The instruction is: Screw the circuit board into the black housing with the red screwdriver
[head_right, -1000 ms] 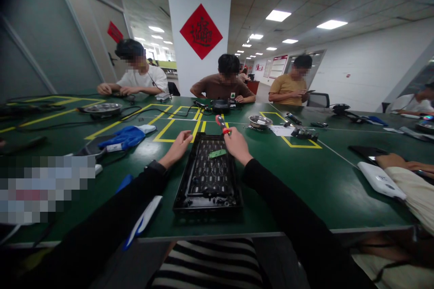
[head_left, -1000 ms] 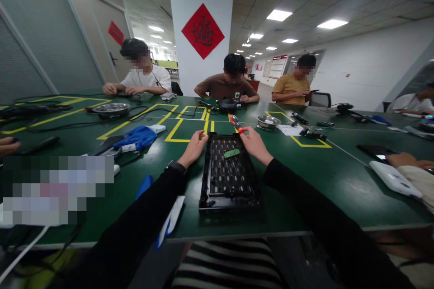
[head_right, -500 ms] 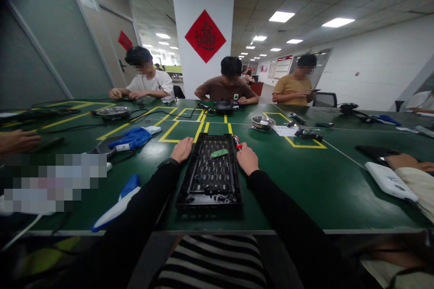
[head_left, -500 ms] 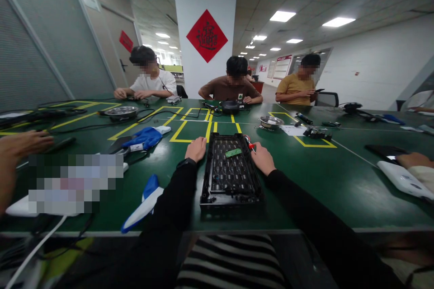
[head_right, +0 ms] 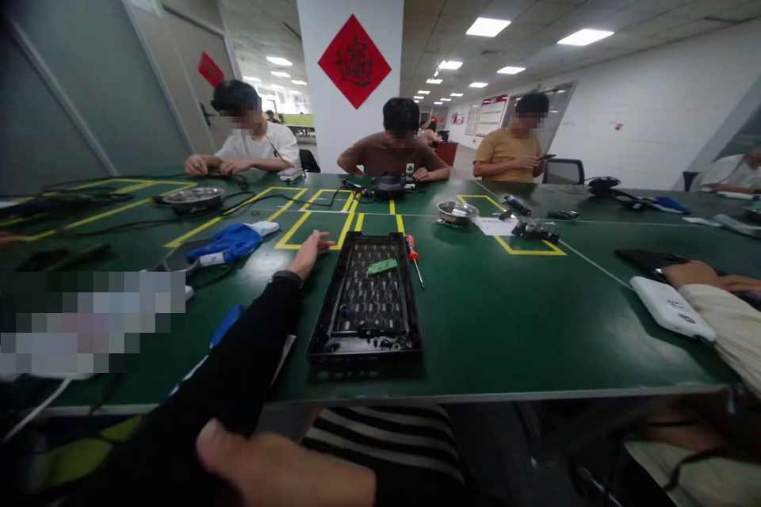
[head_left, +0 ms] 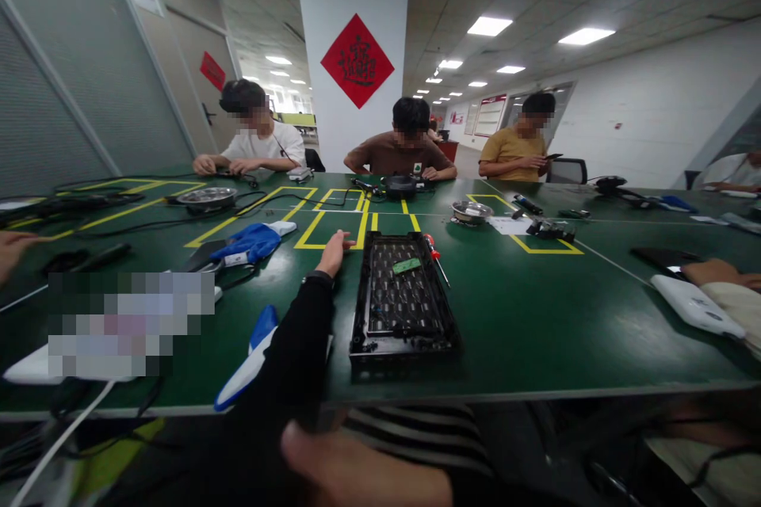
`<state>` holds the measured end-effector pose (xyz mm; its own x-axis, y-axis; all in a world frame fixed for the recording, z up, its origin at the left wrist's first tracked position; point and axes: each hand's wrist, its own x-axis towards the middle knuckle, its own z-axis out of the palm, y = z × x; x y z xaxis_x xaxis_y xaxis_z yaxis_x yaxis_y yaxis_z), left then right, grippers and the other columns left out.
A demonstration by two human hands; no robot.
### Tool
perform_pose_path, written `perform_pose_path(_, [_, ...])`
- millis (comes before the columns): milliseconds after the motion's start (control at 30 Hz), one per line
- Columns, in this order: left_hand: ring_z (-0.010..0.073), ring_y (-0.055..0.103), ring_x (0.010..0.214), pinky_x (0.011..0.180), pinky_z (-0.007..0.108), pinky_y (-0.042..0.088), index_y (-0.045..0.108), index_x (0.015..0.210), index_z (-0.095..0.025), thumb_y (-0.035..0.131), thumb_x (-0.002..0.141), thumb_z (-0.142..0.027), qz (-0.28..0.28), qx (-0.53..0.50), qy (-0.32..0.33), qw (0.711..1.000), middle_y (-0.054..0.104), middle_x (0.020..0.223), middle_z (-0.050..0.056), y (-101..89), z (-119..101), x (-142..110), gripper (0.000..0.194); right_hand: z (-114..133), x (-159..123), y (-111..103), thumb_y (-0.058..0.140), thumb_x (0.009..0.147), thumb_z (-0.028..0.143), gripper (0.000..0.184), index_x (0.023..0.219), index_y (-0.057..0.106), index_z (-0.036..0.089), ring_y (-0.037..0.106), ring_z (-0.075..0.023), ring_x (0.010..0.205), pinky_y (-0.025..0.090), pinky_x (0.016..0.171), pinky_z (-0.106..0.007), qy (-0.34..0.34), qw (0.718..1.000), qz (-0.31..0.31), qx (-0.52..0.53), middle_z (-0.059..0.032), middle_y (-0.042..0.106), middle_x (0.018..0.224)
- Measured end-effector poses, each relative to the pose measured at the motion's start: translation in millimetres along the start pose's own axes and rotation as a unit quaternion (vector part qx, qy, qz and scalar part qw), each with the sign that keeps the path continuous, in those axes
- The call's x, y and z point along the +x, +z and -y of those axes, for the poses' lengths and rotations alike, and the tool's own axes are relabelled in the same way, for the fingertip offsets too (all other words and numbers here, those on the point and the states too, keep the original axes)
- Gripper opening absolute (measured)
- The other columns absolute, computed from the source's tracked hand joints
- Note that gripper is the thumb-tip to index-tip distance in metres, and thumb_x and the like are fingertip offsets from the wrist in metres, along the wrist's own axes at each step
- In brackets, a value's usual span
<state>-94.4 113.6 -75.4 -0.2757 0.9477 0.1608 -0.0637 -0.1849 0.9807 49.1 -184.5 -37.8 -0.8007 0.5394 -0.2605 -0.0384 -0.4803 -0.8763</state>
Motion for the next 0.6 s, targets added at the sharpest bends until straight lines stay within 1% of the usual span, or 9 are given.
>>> perform_pose_path(33, [0.0155,0.059,0.072,0.078,0.028,0.041,0.058,0.090,-0.015,0.039,0.086,-0.043,-0.009,-0.004,0.006,1.000,0.065,0.070,0.005,-0.7,0,1,0.035,-7,11,9,0.036,0.070,0.072,0.063,0.083,0.060,0.015,0.064,-0.0226,0.070,0.050,0.066,-0.036,0.021,0.992,0.025,0.118,-0.0073,0.064,0.066])
perform_pose_path(67, [0.0148,0.059,0.070,0.077,0.028,0.042,0.058,0.090,-0.014,0.039,0.086,-0.044,-0.017,-0.008,0.011,1.000,0.064,0.069,0.005,-1.7,0,1,0.036,-10,21,16,0.036,0.071,0.069,0.060,0.084,0.060,0.015,0.064,-0.0233,0.072,0.051,0.066,-0.038,0.026,0.977,0.020,0.211,-0.0081,0.064,0.068])
perform_pose_path(100, [0.0146,0.059,0.068,0.076,0.027,0.043,0.059,0.090,-0.014,0.040,0.086,-0.045,-0.022,-0.011,0.013,1.000,0.064,0.068,0.005,-3.0,0,1,0.036,-8,31,19,0.039,0.071,0.066,0.056,0.083,0.059,0.015,0.064,-0.0239,0.072,0.051,0.067,-0.039,0.033,0.960,0.009,0.277,-0.0086,0.064,0.068])
perform_pose_path(167, [0.0148,0.060,0.067,0.073,0.027,0.044,0.059,0.090,-0.013,0.041,0.085,-0.045,-0.027,-0.023,0.008,0.999,0.064,0.068,0.005,-6.9,-1,2,0.037,2,45,21,0.045,0.072,0.059,0.048,0.084,0.059,0.015,0.064,-0.0242,0.071,0.052,0.066,-0.040,0.039,0.930,-0.016,0.364,-0.0087,0.064,0.067])
perform_pose_path(233, [0.0151,0.062,0.068,0.072,0.026,0.044,0.058,0.092,-0.012,0.038,0.086,-0.045,-0.031,-0.047,-0.005,0.998,0.065,0.070,0.006,-12.3,-1,3,0.039,13,52,21,0.049,0.072,0.055,0.042,0.084,0.058,0.015,0.065,-0.0240,0.069,0.053,0.064,-0.039,0.050,0.911,-0.033,0.407,-0.0080,0.063,0.065])
perform_pose_path(333, [0.0138,0.063,0.071,0.072,0.025,0.044,0.055,0.094,-0.012,0.029,0.090,-0.042,-0.044,-0.094,-0.024,0.994,0.066,0.076,0.008,-20.0,-2,4,0.040,20,56,23,0.053,0.073,0.047,0.035,0.086,0.058,0.016,0.065,-0.0229,0.065,0.054,0.060,-0.038,0.060,0.901,-0.060,0.426,-0.0061,0.063,0.064])
perform_pose_path(433, [0.0127,0.064,0.073,0.073,0.024,0.045,0.054,0.094,-0.013,0.025,0.092,-0.039,-0.059,-0.133,-0.033,0.989,0.065,0.078,0.008,-22.8,-4,1,0.039,14,61,28,0.052,0.074,0.044,0.033,0.090,0.058,0.016,0.065,-0.0220,0.062,0.054,0.058,-0.037,0.061,0.905,-0.100,0.408,-0.0061,0.064,0.066])
perform_pose_path(533, [0.0128,0.063,0.075,0.070,0.022,0.045,0.054,0.094,-0.014,0.023,0.092,-0.040,-0.069,-0.148,-0.042,0.986,0.065,0.081,0.009,-21.5,-9,-4,0.040,3,69,31,0.047,0.076,0.050,0.041,0.100,0.056,0.017,0.066,-0.0223,0.066,0.054,0.059,-0.038,0.023,0.929,-0.154,0.337,-0.0081,0.067,0.076])
perform_pose_path(600, [0.0127,0.063,0.073,0.066,0.022,0.044,0.055,0.094,-0.014,0.023,0.092,-0.041,-0.062,-0.139,-0.058,0.987,0.065,0.082,0.009,-20.4,-13,-7,0.041,-5,74,30,0.039,0.078,0.057,0.052,0.111,0.051,0.018,0.066,-0.0217,0.073,0.054,0.063,-0.037,-0.035,0.960,-0.160,0.225,-0.0092,0.067,0.087])
